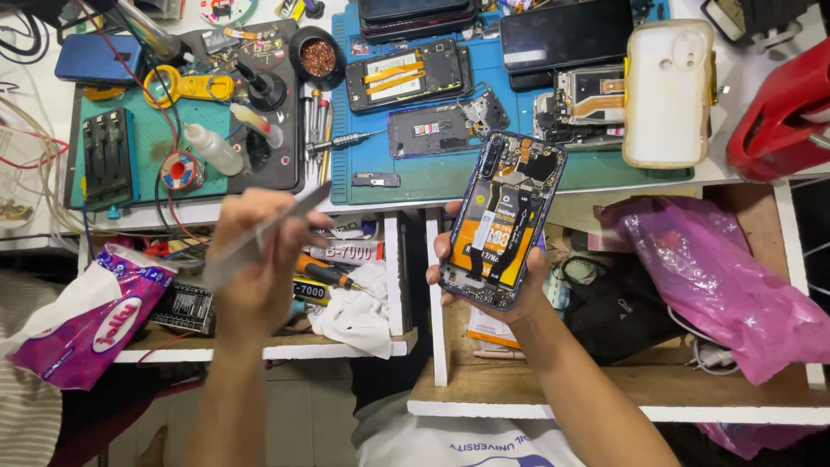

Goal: Disassembling a smartphone using an electric screwdriver and manual prying

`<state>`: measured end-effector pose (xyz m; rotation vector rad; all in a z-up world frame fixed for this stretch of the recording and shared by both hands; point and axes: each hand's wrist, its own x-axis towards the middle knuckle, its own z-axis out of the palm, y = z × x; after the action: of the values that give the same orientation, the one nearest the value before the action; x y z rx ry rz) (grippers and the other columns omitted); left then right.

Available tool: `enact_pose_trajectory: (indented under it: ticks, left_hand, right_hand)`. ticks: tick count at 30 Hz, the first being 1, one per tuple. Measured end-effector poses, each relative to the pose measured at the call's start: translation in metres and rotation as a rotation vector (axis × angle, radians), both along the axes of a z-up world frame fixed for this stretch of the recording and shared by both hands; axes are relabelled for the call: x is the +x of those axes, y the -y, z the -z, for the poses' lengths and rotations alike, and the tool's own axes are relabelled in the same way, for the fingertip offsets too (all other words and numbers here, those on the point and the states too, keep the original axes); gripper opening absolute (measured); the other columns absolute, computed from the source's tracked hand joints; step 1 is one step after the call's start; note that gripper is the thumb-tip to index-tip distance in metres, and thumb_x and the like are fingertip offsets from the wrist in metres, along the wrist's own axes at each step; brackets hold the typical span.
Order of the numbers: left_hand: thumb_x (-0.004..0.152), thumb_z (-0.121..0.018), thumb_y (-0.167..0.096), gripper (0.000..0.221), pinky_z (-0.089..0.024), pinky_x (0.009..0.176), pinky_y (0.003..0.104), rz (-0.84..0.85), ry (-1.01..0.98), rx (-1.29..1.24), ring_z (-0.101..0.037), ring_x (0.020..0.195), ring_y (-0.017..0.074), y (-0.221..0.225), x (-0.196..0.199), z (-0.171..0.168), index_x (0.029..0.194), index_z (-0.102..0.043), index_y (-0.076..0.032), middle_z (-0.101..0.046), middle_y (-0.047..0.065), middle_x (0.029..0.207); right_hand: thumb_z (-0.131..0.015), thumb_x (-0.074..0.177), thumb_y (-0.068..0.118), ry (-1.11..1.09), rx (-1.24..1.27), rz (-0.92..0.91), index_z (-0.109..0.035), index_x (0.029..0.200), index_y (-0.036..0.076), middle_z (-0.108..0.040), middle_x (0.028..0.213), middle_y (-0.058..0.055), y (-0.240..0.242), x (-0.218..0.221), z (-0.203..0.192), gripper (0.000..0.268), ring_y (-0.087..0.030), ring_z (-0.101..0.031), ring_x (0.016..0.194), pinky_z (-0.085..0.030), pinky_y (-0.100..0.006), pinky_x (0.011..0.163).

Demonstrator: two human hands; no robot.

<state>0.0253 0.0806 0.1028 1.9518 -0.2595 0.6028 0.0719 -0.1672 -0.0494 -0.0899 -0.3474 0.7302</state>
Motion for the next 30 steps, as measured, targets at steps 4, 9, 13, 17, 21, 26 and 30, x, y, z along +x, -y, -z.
enact_pose_trajectory:
  ticks: [4, 9, 13, 17, 21, 26, 30]
  left_hand:
    - [0.104, -0.064, -0.013, 0.015, -0.071, 0.059, 0.030, 0.293, -0.068, -0.504, -0.078, 0.080, 0.0290, 0.042, -0.046, 0.021, 0.106, -0.050, -0.009, -0.070, 0.015, 0.104]
    - [0.105, -0.055, -0.010, 0.005, -0.049, 0.089, 0.032, 0.202, -0.065, -0.145, -0.062, 0.095, 0.0204, 0.069, -0.050, 0.013, 0.106, -0.059, -0.007, -0.078, 0.014, 0.110]
    - [0.099, -0.055, 0.004, 0.013, -0.059, 0.069, 0.028, 0.234, -0.231, 0.128, -0.067, 0.089, 0.0218, 0.057, -0.050, 0.000, 0.108, -0.062, -0.002, -0.068, 0.010, 0.102]
    - [0.099, -0.066, -0.006, 0.061, -0.046, 0.054, 0.021, 0.196, -0.528, -0.016, -0.046, 0.055, 0.0081, 0.050, -0.056, 0.010, 0.149, -0.031, -0.010, -0.056, 0.002, 0.075]
    - [0.104, -0.054, -0.009, 0.028, -0.072, 0.077, 0.030, 0.271, -0.381, -0.179, -0.083, 0.086, 0.0247, 0.053, -0.058, 0.006, 0.128, -0.065, 0.001, -0.079, 0.017, 0.107]
    - [0.098, -0.063, 0.003, 0.034, -0.068, 0.069, 0.035, 0.339, -0.257, -0.611, -0.081, 0.087, 0.0352, 0.059, -0.076, 0.017, 0.131, -0.058, 0.005, -0.071, 0.021, 0.117]
    - [0.098, -0.064, -0.025, 0.023, -0.051, 0.064, 0.024, 0.173, -0.173, -0.066, -0.064, 0.063, 0.0123, 0.082, -0.059, -0.011, 0.083, -0.071, -0.008, -0.072, 0.000, 0.069]
  right_hand:
    - [-0.089, 0.084, 0.038, -0.101, 0.117, -0.175, -0.029, 0.157, 0.009, -0.050, 0.130, -0.027, 0.006, -0.001, -0.009, 0.098, -0.054, -0.057, 0.120, -0.061, -0.059, 0.092]
    - [-0.091, 0.081, 0.045, -0.059, 0.033, -0.148, -0.027, 0.158, 0.005, -0.052, 0.127, -0.028, 0.005, -0.003, -0.008, 0.108, -0.046, -0.063, 0.115, -0.061, -0.058, 0.090]
    - [-0.089, 0.081, 0.050, -0.040, 0.022, -0.146, -0.029, 0.158, 0.010, -0.054, 0.127, -0.024, 0.008, -0.001, -0.015, 0.106, -0.049, -0.062, 0.114, -0.062, -0.054, 0.090]
    - [-0.088, 0.082, 0.051, -0.055, 0.031, -0.127, -0.030, 0.157, 0.007, -0.055, 0.126, -0.024, 0.007, 0.000, -0.020, 0.104, -0.048, -0.063, 0.112, -0.062, -0.052, 0.087]
    - [-0.084, 0.081, 0.057, -0.066, -0.004, -0.105, -0.031, 0.156, 0.007, -0.056, 0.125, -0.024, 0.007, -0.001, -0.018, 0.105, -0.046, -0.066, 0.109, -0.063, -0.050, 0.084]
    - [-0.088, 0.082, 0.052, -0.038, 0.014, -0.119, -0.029, 0.157, 0.007, -0.057, 0.130, -0.027, 0.007, -0.001, -0.017, 0.106, -0.048, -0.065, 0.112, -0.063, -0.052, 0.083]
    - [-0.090, 0.082, 0.051, 0.022, 0.000, -0.115, -0.027, 0.159, 0.004, -0.055, 0.133, -0.031, 0.007, -0.003, -0.016, 0.110, -0.039, -0.066, 0.107, -0.062, -0.053, 0.084]
